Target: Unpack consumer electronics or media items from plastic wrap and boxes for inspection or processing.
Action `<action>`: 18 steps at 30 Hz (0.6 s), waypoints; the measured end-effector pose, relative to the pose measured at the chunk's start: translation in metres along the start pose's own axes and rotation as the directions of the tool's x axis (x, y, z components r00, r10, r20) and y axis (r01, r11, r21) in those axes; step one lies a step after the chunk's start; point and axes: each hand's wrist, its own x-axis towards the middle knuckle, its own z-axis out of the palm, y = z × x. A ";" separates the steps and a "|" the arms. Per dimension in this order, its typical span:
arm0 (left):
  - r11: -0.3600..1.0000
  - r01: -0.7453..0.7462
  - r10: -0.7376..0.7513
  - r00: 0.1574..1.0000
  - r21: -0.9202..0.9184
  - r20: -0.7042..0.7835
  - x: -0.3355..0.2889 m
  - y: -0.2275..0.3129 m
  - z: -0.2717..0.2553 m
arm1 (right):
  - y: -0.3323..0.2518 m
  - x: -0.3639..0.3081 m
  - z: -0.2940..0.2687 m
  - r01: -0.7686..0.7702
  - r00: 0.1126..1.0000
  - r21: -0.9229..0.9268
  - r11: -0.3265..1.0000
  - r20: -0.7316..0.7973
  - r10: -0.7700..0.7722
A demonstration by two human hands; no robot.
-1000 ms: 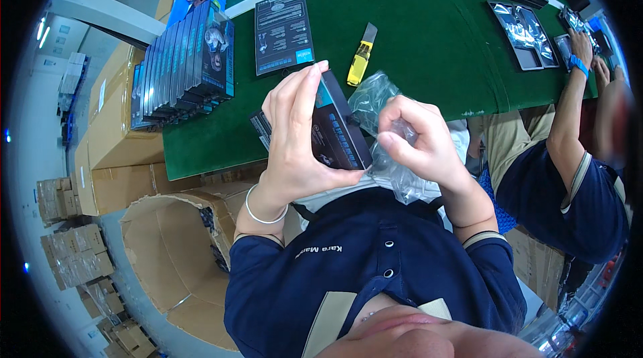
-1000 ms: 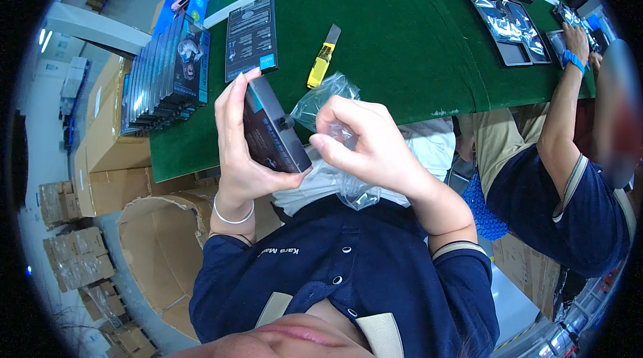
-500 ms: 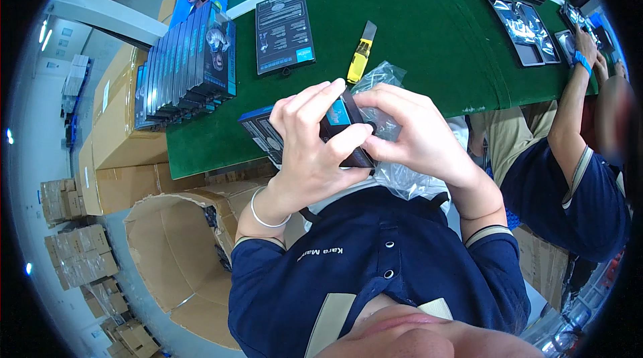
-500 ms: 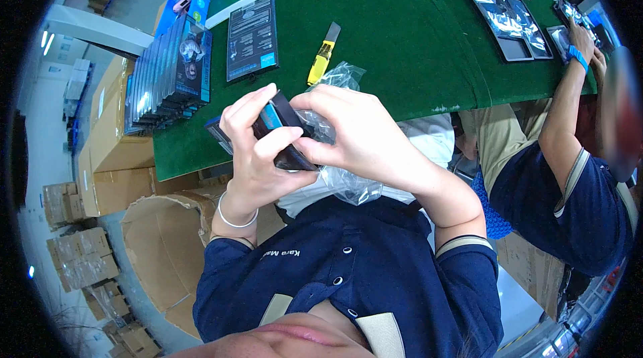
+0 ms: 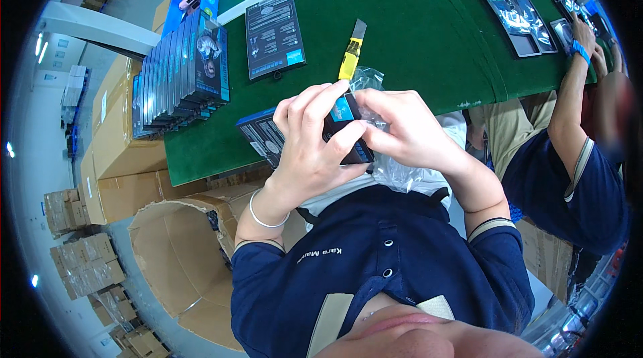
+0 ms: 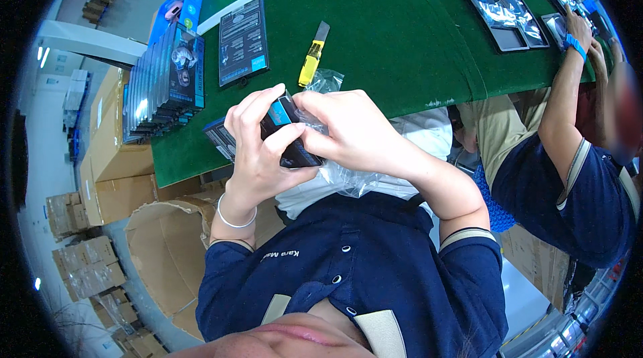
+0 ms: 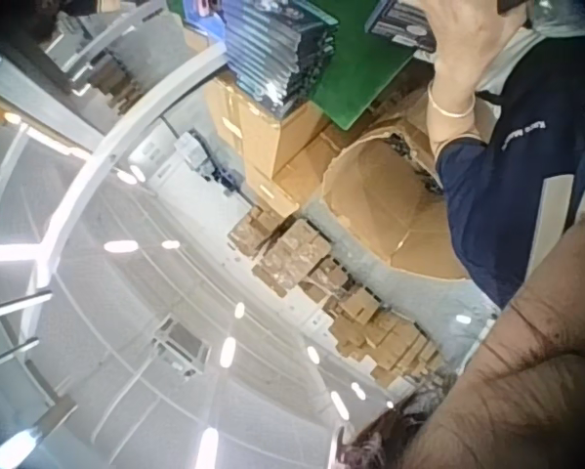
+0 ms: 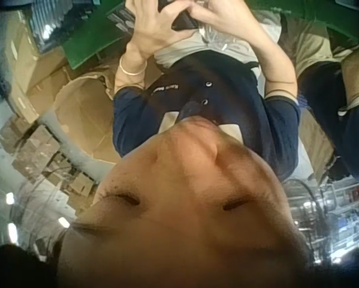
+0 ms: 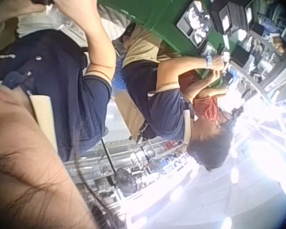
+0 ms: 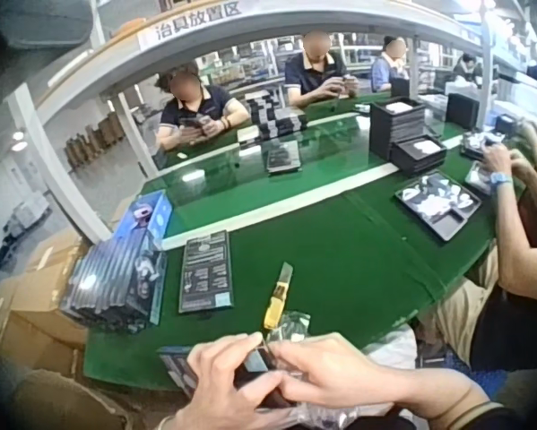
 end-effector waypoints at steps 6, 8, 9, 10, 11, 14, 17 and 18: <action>0.996 0.006 -0.004 1.000 -0.094 0.020 0.002 -0.005 -0.008 | 0.009 -0.001 0.003 -0.007 0.997 0.242 0.970 0.073 -0.011; 0.998 0.012 -0.010 0.999 -0.057 0.038 0.003 -0.006 -0.008 | 0.018 -0.001 0.015 0.008 1.000 0.368 0.930 0.021 -0.017; 1.000 0.016 -0.015 0.999 -0.020 0.052 0.003 -0.006 -0.008 | 0.021 -0.002 0.020 0.006 1.000 0.368 0.930 0.019 -0.014; 1.000 0.015 -0.014 0.998 -0.023 0.053 0.003 -0.006 -0.007 | 0.022 -0.004 0.025 0.008 1.000 0.467 0.884 -0.014 -0.002; 1.000 0.015 -0.014 0.999 -0.023 0.039 0.004 -0.006 -0.007 | 0.023 -0.004 0.029 0.014 0.999 0.561 0.828 -0.047 0.014; 1.000 0.021 -0.021 1.000 -0.014 0.013 0.003 -0.006 -0.006 | 0.026 -0.002 0.042 0.063 0.993 0.564 0.823 -0.121 0.007; 1.000 0.018 -0.018 1.000 -0.007 -0.008 0.003 -0.009 -0.005 | 0.025 -0.001 0.045 0.077 0.986 0.563 0.823 -0.164 0.019; 1.000 0.016 -0.016 1.000 -0.011 -0.018 0.002 -0.010 -0.004 | 0.024 -0.002 0.045 0.055 0.987 0.575 0.817 -0.156 0.043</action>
